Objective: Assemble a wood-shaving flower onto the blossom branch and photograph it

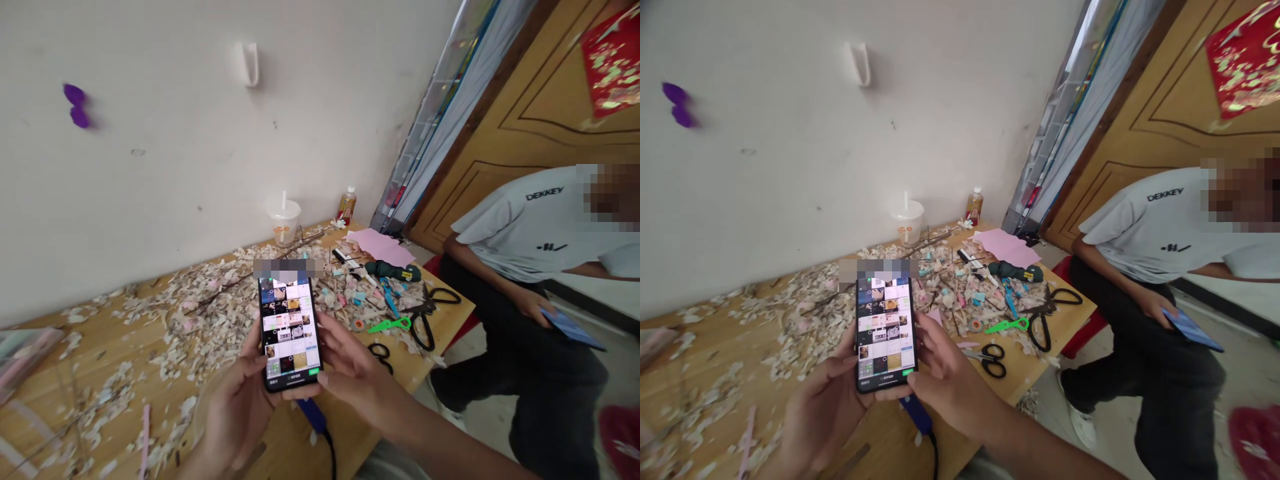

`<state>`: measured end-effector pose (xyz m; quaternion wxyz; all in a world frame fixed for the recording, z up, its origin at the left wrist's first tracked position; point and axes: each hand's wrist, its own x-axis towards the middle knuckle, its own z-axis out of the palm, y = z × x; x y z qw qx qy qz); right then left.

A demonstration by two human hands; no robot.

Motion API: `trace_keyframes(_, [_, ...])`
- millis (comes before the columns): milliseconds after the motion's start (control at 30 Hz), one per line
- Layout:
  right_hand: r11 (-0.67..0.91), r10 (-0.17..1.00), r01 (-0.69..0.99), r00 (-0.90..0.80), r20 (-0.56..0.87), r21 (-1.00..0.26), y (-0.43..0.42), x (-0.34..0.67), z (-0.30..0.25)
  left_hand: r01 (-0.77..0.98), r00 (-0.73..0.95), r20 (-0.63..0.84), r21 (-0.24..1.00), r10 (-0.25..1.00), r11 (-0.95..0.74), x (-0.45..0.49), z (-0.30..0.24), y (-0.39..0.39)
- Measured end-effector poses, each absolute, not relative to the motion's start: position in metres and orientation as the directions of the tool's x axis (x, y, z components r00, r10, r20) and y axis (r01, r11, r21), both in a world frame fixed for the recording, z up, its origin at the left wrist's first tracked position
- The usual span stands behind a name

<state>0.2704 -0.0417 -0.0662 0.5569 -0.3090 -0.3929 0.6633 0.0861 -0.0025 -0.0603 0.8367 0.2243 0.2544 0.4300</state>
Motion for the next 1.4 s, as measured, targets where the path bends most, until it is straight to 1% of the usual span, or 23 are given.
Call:
trace_keyframes(67, [-0.071,0.978,-0.476,-0.205,0.032,-0.877,-0.041,0.271,-0.065,-0.620,0.489,-0.223,0.591,0.843,0.516,0.085,-0.059,-0.002])
trace_keyframes(200, [-0.065,0.976,-0.442,-0.215,0.036,-0.894,-0.037,0.271,-0.062,-0.594,0.522,-0.212,0.604,0.826,0.531,0.083,-0.057,0.000])
trace_keyframes(367, [-0.073,0.981,-0.423,-0.193,0.011,-0.903,-0.035,0.269,-0.062,-0.602,0.535,-0.193,0.596,0.822,0.531,0.082,-0.058,0.000])
trace_keyframes(500, [-0.054,0.985,-0.402,-0.172,0.018,-0.914,-0.034,0.268,-0.062,-0.605,0.532,-0.202,0.589,0.822,0.536,0.081,-0.058,0.000])
trace_keyframes(700, [-0.082,0.982,-0.494,-0.187,0.014,-0.866,-0.033,0.269,-0.064,-0.580,0.560,-0.212,0.590,0.801,0.561,0.081,-0.058,0.000])
trace_keyframes(933, [-0.098,0.982,-0.519,-0.191,0.003,-0.849,-0.032,0.268,-0.062,-0.552,0.536,-0.247,0.621,0.807,0.556,0.087,-0.054,-0.006])
trace_keyframes(1100, [-0.065,0.984,-0.530,-0.173,0.033,-0.846,-0.030,0.269,-0.064,-0.535,0.536,-0.265,0.628,0.802,0.565,0.090,-0.051,-0.007])
trace_keyframes(1200, [-0.065,0.986,-0.536,-0.163,0.028,-0.841,-0.030,0.269,-0.066,-0.538,0.531,-0.275,0.620,0.801,0.570,0.090,-0.052,-0.007])
trace_keyframes(1300, [-0.043,0.991,-0.490,-0.130,0.024,-0.871,-0.028,0.268,-0.064,-0.529,0.513,-0.300,0.627,0.804,0.572,0.090,-0.054,-0.006])
trace_keyframes(1400, [0.021,1.000,-0.338,-0.001,0.022,-0.941,-0.022,0.268,-0.058,-0.484,0.494,-0.328,0.665,0.805,0.568,0.089,-0.058,-0.006])
